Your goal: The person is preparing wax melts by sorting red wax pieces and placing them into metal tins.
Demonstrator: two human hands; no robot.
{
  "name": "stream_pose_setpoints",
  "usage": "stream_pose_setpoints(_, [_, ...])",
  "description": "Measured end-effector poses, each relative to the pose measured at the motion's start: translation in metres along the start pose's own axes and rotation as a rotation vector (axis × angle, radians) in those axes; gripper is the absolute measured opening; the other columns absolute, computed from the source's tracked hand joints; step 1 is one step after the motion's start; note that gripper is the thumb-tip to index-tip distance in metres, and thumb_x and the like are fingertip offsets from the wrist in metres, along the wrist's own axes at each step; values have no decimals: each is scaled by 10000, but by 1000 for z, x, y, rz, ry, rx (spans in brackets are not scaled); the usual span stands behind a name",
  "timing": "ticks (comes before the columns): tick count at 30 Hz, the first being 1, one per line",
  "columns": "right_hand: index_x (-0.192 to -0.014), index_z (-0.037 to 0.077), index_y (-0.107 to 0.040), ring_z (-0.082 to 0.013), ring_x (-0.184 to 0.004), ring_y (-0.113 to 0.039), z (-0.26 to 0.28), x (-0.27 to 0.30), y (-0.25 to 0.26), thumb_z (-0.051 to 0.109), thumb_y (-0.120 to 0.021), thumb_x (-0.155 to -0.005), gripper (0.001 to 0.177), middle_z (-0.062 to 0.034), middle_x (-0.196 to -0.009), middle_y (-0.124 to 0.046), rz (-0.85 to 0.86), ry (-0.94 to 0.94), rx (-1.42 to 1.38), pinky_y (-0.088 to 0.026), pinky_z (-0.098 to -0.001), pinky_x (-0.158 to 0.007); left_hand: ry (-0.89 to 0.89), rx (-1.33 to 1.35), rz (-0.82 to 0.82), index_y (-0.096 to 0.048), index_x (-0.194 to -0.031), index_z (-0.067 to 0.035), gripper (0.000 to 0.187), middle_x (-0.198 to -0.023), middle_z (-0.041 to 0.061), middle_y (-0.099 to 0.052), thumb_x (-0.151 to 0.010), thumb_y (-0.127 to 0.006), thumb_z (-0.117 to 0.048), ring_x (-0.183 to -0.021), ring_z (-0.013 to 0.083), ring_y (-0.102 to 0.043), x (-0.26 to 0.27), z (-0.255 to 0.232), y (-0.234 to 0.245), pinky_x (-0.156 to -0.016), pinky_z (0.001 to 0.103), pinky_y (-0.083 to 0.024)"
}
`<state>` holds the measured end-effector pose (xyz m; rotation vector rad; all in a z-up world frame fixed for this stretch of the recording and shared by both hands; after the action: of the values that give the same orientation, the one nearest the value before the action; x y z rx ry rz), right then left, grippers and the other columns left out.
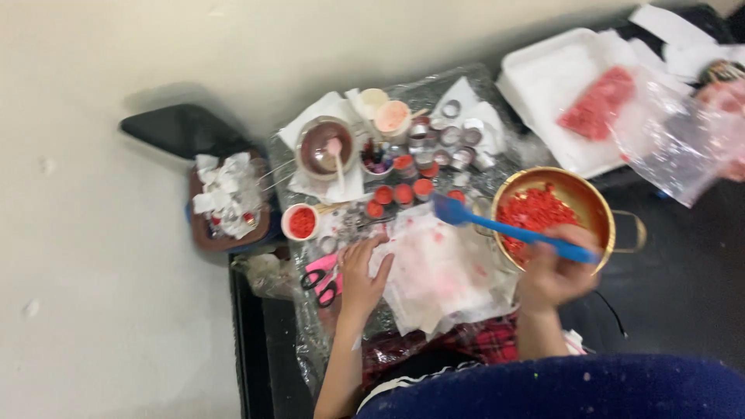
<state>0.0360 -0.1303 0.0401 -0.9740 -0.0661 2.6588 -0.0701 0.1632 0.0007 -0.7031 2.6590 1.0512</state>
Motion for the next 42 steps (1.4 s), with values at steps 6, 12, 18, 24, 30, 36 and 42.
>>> stream_pose_setpoints(6, [-1257, 116, -359, -133, -585, -590, -43, -31, 156, 346, -531, -1203, 293, -138, -982, -663, -86, 100, -30, -477, -205, -540, -53, 158, 130, -507, -1425, -59, 615, -1358, 163, -619, -896, -755, -251, -1095, 235, -649, -8, -48, -95, -1039, 444, -354])
stream_pose_setpoints(12, [-1296, 47, -365, -133, -632, -570, -58, -35, 155, 217, -512, -1224, 237, -169, -973, -611, 45, -96, 328, -486, -214, -564, 126, 274, 185, -482, -1480, -38, 630, -1040, 94, -688, -934, -714, -252, -827, 222, -570, -37, -69, -146, -761, 346, -497])
stream_pose_setpoints(18, [-1183, 45, -444, -122, -743, -669, -82, -40, 132, 198, -437, -1187, 154, -132, -1003, -671, 142, -338, 32, -586, -257, -661, 98, 222, 225, -711, -1350, -127, 378, -937, 53, -704, -1004, -650, -266, -706, 166, -557, -36, -59, -164, -681, 315, -497])
stream_pose_setpoints(24, [-974, 39, -521, -122, -510, -575, -60, -42, 161, 209, -502, -1146, 242, -143, -804, -664, 60, -160, 92, -432, -239, -423, 205, 298, 182, -495, -1489, -117, 629, -910, 49, -678, -910, -706, -241, -651, 129, -551, -46, -75, -148, -620, 295, -492])
stream_pose_setpoints(30, [-748, 65, -621, -84, -387, -503, -66, -20, 177, 103, -558, -1081, 341, -52, -631, -614, 202, -134, 270, -369, -198, -378, 90, 274, 202, -600, -1448, -135, 571, -1027, 48, -714, -903, -760, -201, -703, 126, -575, -39, -80, -148, -679, 282, -533])
stream_pose_setpoints(36, [-1027, -26, -731, -130, -704, -714, -23, -47, 117, 47, -666, -974, 112, -105, -859, -730, 411, -137, 348, -552, -230, -607, 56, 293, 182, -582, -1433, -127, 571, -1308, 79, -644, -892, -755, -186, -802, 141, -637, -32, -84, -141, -768, 283, -552])
stream_pose_setpoints(42, [-1130, 2, -713, -123, -627, -667, -53, -41, 174, 85, -617, -1089, 134, -83, -821, -712, 37, -398, 308, -519, -231, -538, -256, 43, 198, -707, -1214, -166, 343, -1444, 90, -583, -904, -785, -287, -1259, 304, -605, -26, -84, -139, -1026, 457, -475])
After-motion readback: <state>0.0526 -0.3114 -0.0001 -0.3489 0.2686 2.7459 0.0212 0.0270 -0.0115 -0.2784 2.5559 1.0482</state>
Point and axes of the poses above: each hand's wrist, its own x-axis away from the middle knuckle, its own y-axis out of the back of the hand, z = x × y, the point moved 5 cm from there along -x, towards the middle knuckle
